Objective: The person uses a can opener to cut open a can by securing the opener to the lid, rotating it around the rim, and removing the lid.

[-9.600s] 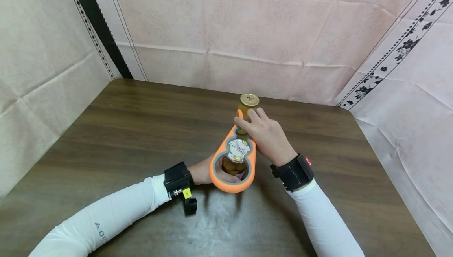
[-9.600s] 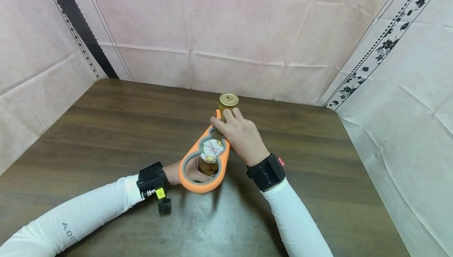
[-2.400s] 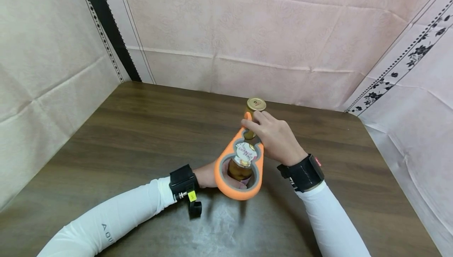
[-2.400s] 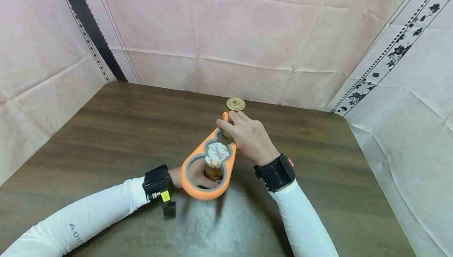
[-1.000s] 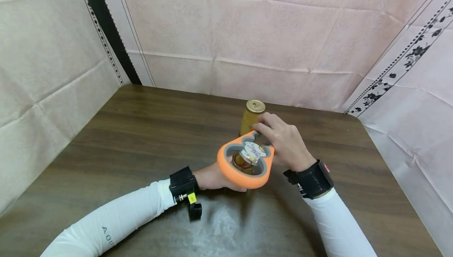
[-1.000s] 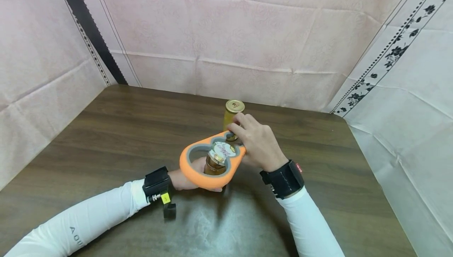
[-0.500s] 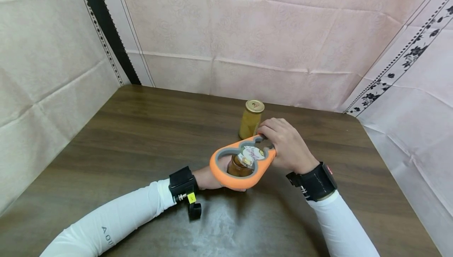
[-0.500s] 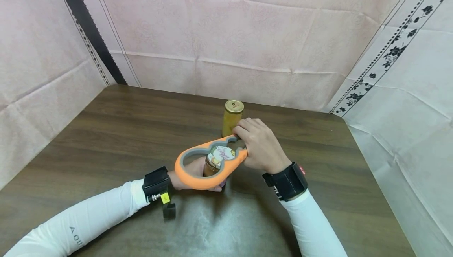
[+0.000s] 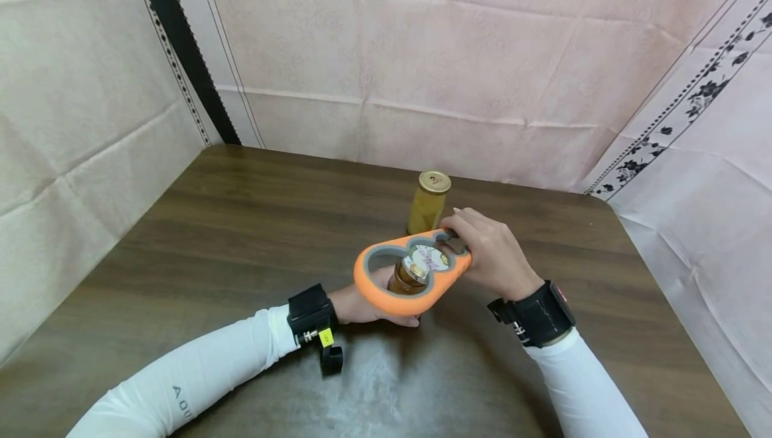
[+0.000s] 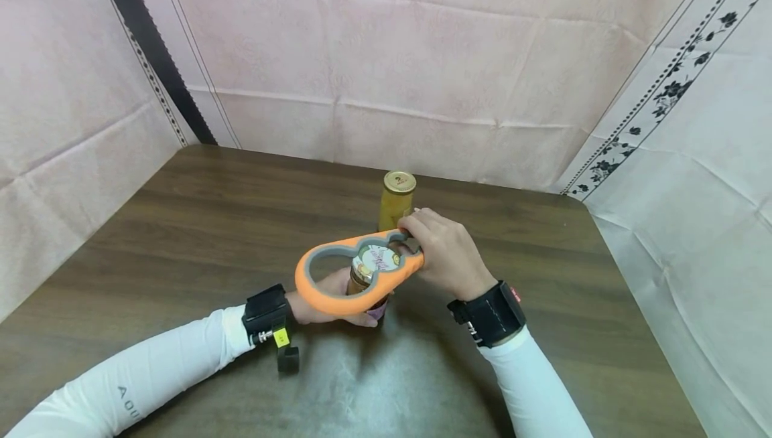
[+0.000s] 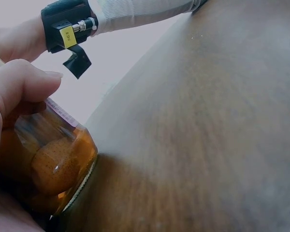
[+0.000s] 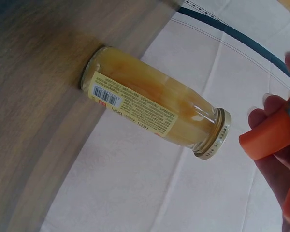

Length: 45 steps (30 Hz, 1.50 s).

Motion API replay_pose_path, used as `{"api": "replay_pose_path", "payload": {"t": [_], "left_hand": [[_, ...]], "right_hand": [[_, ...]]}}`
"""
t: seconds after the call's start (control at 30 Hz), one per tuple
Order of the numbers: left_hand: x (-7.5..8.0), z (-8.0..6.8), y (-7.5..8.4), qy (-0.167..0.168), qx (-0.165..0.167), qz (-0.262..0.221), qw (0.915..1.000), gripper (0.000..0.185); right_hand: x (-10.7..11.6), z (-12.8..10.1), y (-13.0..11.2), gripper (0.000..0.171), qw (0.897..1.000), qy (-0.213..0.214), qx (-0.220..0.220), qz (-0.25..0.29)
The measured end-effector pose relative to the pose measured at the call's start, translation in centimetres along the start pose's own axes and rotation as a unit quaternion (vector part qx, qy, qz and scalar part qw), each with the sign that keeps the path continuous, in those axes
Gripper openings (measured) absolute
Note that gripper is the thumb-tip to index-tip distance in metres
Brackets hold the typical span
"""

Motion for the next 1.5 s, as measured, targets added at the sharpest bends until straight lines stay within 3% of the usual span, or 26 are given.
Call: {"api": "replay_pose_path", "payload": {"t": [0.03,0.1,0.2,0.33,0.47,0.67,1.0,1.2,1.5], "left_hand": [[0.24,-0.08,-0.18,0.025,-0.025,0.081,0.9961,0.067],[0.32,-0.16,-0.39,0.035,-0.015,0.094,0.9948,0.051],[0.18,-0.16,-0.72,0.032,0.012,0.076,0.9965,0.032],[0.03,-0.28,-1.05,0.046,0.054,0.031,0.9970,0.036],[-0.03,-0.27,-1.08,0.047,0.053,0.013,0.9974,0.045],[0.24,-0.23,-0.95,0.049,0.051,0.016,0.9973,0.053],[0.45,-0.66,-0.97,0.077,0.099,0.047,0.9910,0.063],[0.48,-0.72,-1.04,0.080,0.095,0.080,0.9890,0.063],[0.39,-0.47,-0.85,0.073,0.070,0.074,0.9921,0.059]], "right_hand": [[0.04,-0.04,0.00,0.031,1.000,0.006,0.004,0.001],[0.13,-0.07,-0.02,0.036,1.000,0.017,0.012,0.000],[0.31,-0.06,-0.13,0.039,0.999,0.033,0.013,0.002],[0.56,0.00,-0.23,0.041,0.999,0.045,0.000,0.004],[0.62,0.01,-0.28,0.045,0.999,0.050,0.003,-0.009],[0.45,0.09,-0.24,0.059,0.999,0.044,0.003,-0.028],[0.17,-0.12,-0.26,0.075,0.999,0.023,-0.035,-0.007],[0.04,-0.18,-0.26,0.083,0.997,0.001,-0.071,0.008],[0.08,-0.09,0.11,0.088,0.997,-0.001,-0.083,0.004]]}}
Point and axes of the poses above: each hand's wrist, its own z-axis towards the middle knuckle, its own x-axis out of the back of the hand, y = z × x, the point moved 3 cm from there along z, towards the middle knuckle, and after that the axes turned 15 degrees about y, right-handed, at the moved point
